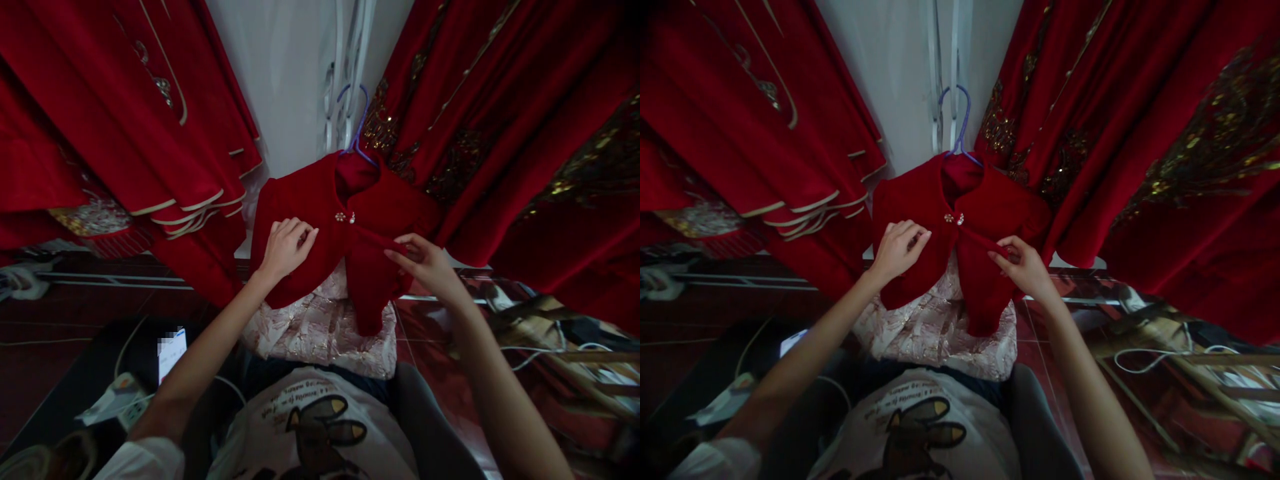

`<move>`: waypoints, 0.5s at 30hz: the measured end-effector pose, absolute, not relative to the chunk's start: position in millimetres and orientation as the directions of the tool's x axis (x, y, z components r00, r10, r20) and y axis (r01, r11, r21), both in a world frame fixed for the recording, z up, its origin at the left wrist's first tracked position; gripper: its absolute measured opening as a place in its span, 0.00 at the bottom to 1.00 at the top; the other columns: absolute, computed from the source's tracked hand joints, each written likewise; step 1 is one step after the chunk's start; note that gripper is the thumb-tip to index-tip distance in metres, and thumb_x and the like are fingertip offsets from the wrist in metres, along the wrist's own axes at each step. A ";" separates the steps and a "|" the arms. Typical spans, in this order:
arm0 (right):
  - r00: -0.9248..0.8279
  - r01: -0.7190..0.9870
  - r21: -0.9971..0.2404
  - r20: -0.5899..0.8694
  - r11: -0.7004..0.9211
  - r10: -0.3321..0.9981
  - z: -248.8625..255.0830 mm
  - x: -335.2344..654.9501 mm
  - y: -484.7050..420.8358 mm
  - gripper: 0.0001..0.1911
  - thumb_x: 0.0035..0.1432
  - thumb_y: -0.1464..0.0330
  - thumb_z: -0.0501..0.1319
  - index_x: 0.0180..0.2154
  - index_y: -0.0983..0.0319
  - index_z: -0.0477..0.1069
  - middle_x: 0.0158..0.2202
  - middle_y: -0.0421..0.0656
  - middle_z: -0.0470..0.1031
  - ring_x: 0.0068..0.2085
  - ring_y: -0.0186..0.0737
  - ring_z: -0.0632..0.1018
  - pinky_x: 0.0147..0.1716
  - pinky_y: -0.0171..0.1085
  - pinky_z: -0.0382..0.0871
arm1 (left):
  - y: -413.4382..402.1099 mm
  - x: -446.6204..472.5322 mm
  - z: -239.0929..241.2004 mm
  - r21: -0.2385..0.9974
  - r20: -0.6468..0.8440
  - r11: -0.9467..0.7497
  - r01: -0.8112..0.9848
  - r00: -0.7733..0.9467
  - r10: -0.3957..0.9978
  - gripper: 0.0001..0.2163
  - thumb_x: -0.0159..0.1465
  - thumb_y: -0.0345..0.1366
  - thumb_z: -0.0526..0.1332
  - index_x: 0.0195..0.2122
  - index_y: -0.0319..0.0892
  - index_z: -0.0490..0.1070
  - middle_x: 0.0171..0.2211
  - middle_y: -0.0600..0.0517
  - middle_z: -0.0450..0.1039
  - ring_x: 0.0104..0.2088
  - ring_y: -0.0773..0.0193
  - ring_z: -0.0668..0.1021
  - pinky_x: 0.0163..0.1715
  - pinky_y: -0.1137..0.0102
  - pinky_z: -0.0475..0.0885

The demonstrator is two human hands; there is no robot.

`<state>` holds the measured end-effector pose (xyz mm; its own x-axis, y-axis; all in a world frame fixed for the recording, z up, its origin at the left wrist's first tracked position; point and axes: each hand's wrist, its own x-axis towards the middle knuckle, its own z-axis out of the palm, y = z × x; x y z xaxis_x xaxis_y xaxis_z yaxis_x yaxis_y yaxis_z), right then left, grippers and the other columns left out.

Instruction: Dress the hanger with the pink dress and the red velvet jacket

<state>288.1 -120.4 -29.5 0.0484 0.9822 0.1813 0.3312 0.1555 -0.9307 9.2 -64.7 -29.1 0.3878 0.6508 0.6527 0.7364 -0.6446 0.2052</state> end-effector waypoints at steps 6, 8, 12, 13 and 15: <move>-0.108 0.284 -0.906 0.293 0.312 0.950 26.4 275.7 -153.7 0.17 0.47 0.62 0.72 0.38 0.59 0.71 0.35 0.41 0.74 0.33 0.33 0.75 0.32 0.31 0.72 | -64.1 -7.8 -40.0 0.288 0.705 -0.450 0.846 0.131 0.697 0.10 0.62 0.40 0.61 0.43 0.43 0.69 0.41 0.48 0.71 0.42 0.56 0.72 0.43 0.62 0.64; -0.178 0.303 -0.872 0.343 0.383 0.922 33.8 258.4 -158.9 0.15 0.49 0.64 0.71 0.38 0.59 0.72 0.35 0.40 0.74 0.33 0.31 0.74 0.33 0.31 0.71 | -62.2 -9.7 -48.2 0.335 0.701 -0.439 0.834 0.091 0.708 0.14 0.59 0.38 0.64 0.45 0.42 0.66 0.42 0.47 0.70 0.42 0.56 0.72 0.43 0.62 0.66; -0.291 0.331 -0.832 0.359 0.445 0.887 18.2 222.3 -152.2 0.13 0.53 0.65 0.68 0.40 0.60 0.71 0.32 0.39 0.73 0.30 0.31 0.72 0.31 0.31 0.69 | -54.9 -13.1 -67.1 0.469 0.663 -0.504 0.725 0.088 0.743 0.12 0.61 0.35 0.63 0.44 0.42 0.64 0.35 0.50 0.71 0.35 0.62 0.74 0.38 0.67 0.69; -0.298 0.342 -0.828 0.352 0.444 0.887 9.6 214.4 -146.6 0.12 0.54 0.65 0.67 0.40 0.60 0.71 0.31 0.38 0.72 0.29 0.30 0.72 0.29 0.31 0.68 | -53.1 -13.4 -70.9 0.503 0.656 -0.522 0.689 0.089 0.750 0.11 0.61 0.34 0.62 0.44 0.42 0.63 0.34 0.51 0.71 0.34 0.63 0.74 0.37 0.68 0.69; -0.293 0.363 -0.823 0.344 0.436 0.892 -10.0 200.8 -131.5 0.11 0.55 0.66 0.65 0.41 0.60 0.72 0.29 0.37 0.72 0.27 0.29 0.72 0.27 0.30 0.67 | -50.4 -12.7 -76.3 0.540 0.658 -0.544 0.642 0.080 0.748 0.09 0.62 0.33 0.61 0.43 0.43 0.63 0.34 0.51 0.70 0.34 0.64 0.74 0.37 0.69 0.70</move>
